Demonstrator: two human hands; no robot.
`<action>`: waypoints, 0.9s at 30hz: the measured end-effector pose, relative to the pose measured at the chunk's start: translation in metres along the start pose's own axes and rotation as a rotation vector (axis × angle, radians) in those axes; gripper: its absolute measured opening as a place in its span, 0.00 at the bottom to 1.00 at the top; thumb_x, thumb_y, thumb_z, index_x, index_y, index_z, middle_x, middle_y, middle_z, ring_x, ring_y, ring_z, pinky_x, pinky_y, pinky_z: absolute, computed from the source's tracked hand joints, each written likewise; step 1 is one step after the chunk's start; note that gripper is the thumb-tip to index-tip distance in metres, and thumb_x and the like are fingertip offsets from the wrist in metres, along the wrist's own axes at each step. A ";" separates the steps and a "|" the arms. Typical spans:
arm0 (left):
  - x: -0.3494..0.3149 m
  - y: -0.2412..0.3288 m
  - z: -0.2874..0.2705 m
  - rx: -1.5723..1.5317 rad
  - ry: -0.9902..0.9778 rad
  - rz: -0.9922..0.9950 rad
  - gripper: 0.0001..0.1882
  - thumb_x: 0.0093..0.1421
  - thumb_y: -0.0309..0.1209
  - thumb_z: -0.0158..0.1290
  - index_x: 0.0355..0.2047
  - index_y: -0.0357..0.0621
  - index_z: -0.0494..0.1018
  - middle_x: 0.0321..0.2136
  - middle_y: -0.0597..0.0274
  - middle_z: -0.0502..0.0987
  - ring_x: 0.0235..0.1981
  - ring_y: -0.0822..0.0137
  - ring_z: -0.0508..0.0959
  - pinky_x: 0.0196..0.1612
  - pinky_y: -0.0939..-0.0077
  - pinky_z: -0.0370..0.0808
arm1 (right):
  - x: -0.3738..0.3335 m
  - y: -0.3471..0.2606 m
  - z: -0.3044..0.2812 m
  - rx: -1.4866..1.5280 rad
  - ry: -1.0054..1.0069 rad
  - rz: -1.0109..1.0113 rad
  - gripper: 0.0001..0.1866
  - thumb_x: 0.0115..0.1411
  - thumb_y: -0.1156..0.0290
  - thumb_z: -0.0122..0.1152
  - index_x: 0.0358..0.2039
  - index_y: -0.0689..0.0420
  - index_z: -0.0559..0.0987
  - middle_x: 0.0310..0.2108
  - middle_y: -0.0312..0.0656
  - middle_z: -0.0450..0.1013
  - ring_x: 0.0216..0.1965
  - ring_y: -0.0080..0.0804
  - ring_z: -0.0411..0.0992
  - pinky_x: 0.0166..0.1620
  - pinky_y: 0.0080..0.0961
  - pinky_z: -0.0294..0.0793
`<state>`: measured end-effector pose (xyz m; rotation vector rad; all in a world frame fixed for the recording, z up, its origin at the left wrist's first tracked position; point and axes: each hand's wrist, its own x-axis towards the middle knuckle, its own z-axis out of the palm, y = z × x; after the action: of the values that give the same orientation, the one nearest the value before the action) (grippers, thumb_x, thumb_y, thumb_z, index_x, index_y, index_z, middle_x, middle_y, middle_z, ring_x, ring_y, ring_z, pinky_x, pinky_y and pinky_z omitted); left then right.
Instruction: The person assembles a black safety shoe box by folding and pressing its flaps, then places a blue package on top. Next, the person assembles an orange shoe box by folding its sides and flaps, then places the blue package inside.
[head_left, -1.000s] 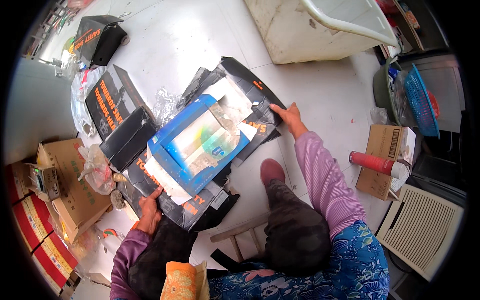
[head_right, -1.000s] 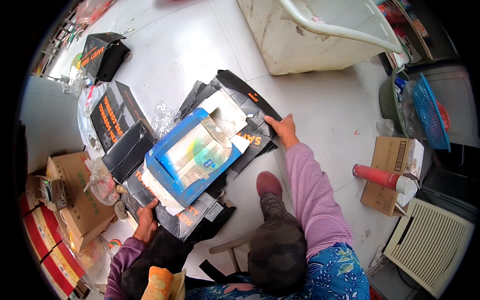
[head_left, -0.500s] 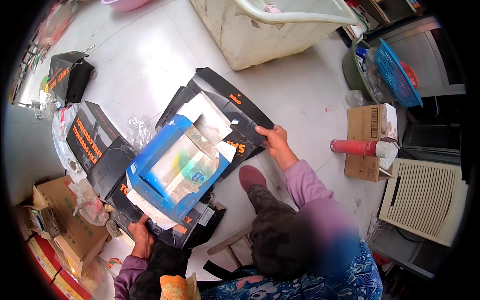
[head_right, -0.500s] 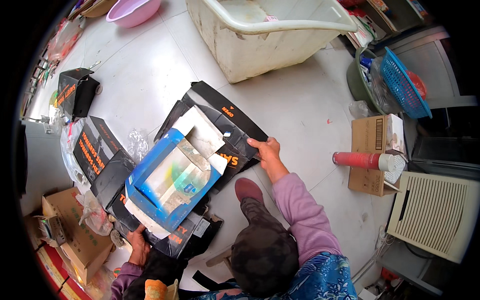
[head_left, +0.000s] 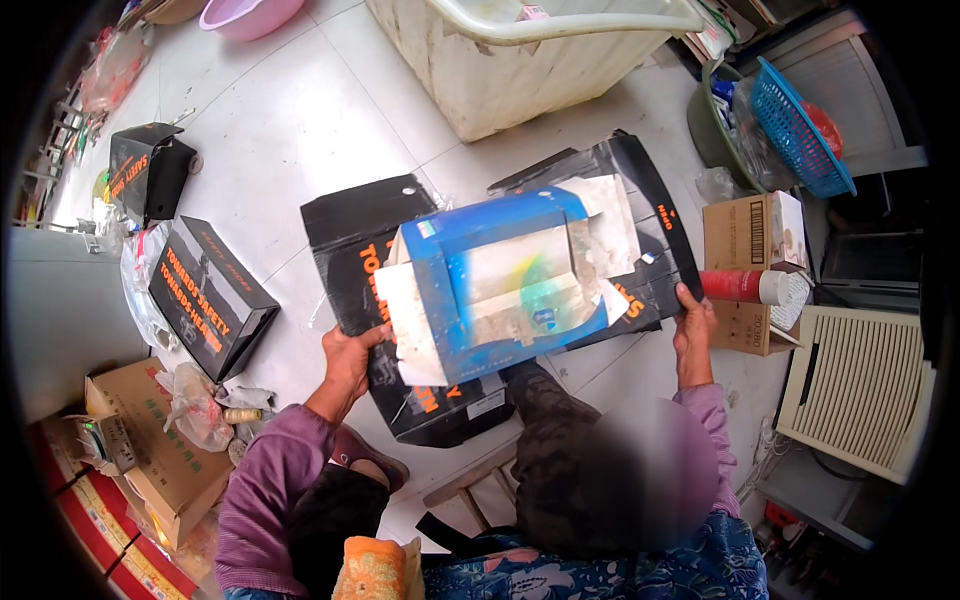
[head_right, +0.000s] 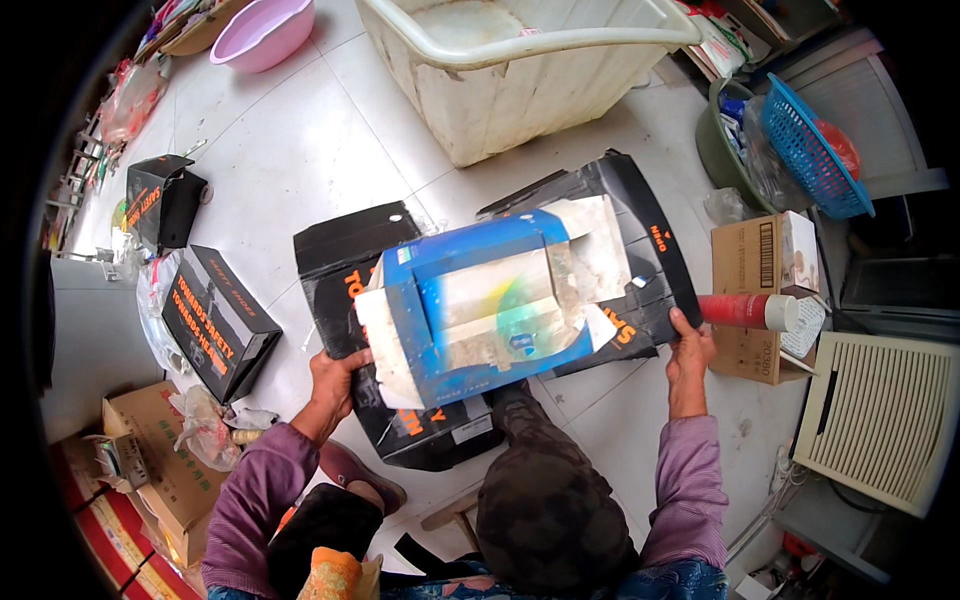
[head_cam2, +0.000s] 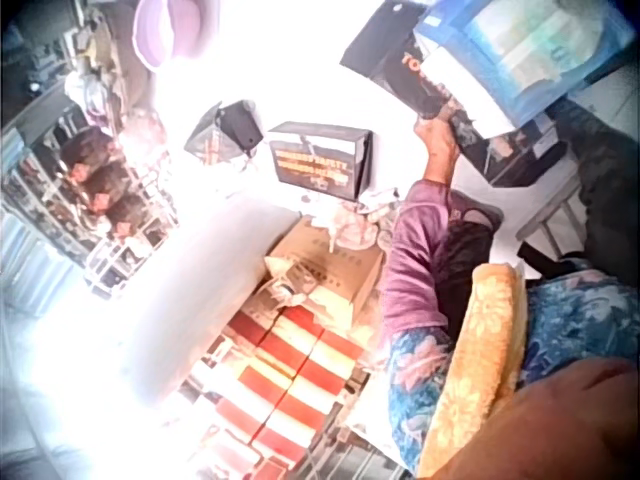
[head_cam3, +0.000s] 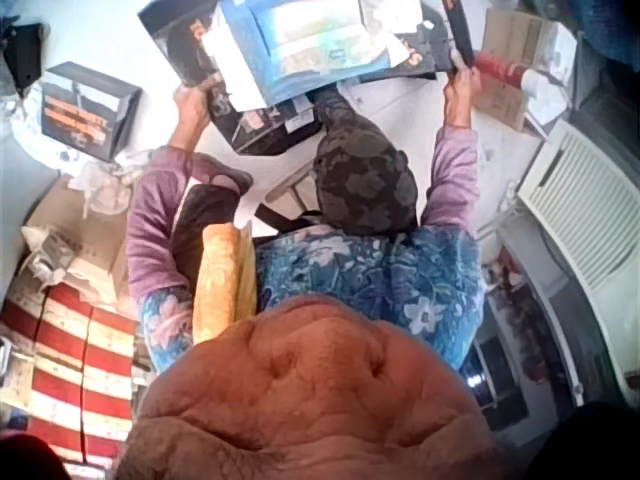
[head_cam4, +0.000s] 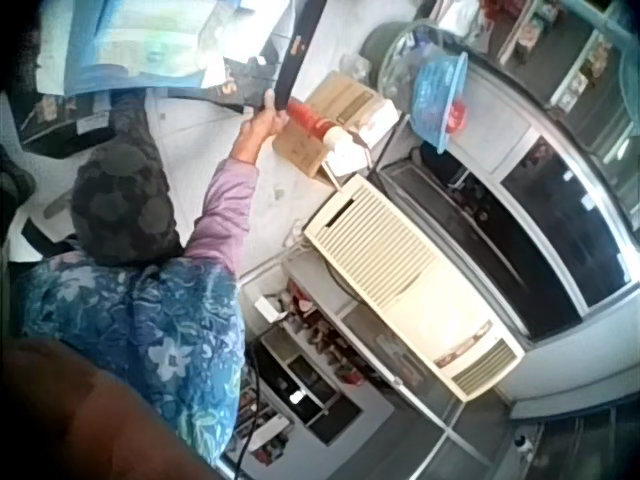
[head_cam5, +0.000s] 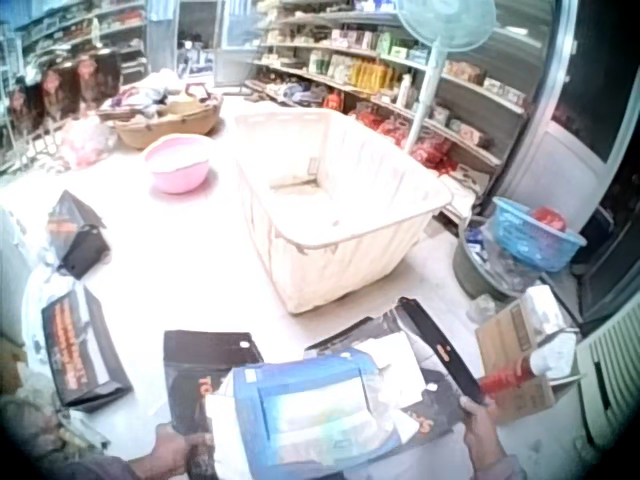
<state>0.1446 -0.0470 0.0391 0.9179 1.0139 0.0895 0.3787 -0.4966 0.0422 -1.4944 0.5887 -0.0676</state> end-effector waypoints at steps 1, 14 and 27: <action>0.010 0.001 0.015 -0.019 -0.016 0.031 0.14 0.48 0.13 0.56 0.37 0.28 0.72 0.31 0.52 0.79 0.26 0.62 0.80 0.31 0.70 0.81 | 0.015 -0.006 -0.001 0.041 -0.077 -0.049 0.20 0.42 0.78 0.73 0.38 0.62 0.76 0.34 0.41 0.76 0.31 0.29 0.75 0.35 0.25 0.76; 0.082 -0.013 0.017 0.044 0.057 -0.035 0.15 0.51 0.14 0.56 0.40 0.26 0.69 0.32 0.44 0.78 0.28 0.57 0.82 0.30 0.61 0.84 | 0.007 0.044 0.046 -1.106 -0.083 -0.615 0.34 0.50 0.68 0.66 0.57 0.59 0.65 0.56 0.56 0.63 0.56 0.58 0.62 0.56 0.43 0.62; 0.098 -0.046 -0.014 0.419 0.110 -0.163 0.29 0.56 0.32 0.59 0.54 0.31 0.64 0.50 0.51 0.71 0.50 0.62 0.72 0.50 0.68 0.70 | -0.110 0.135 0.188 -1.693 -1.443 -0.809 0.51 0.42 0.40 0.65 0.65 0.38 0.55 0.70 0.36 0.39 0.70 0.48 0.35 0.53 0.81 0.40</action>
<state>0.1733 -0.0219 -0.0635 1.2148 1.2320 -0.2190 0.3186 -0.2678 -0.0564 -2.6244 -1.5623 1.0371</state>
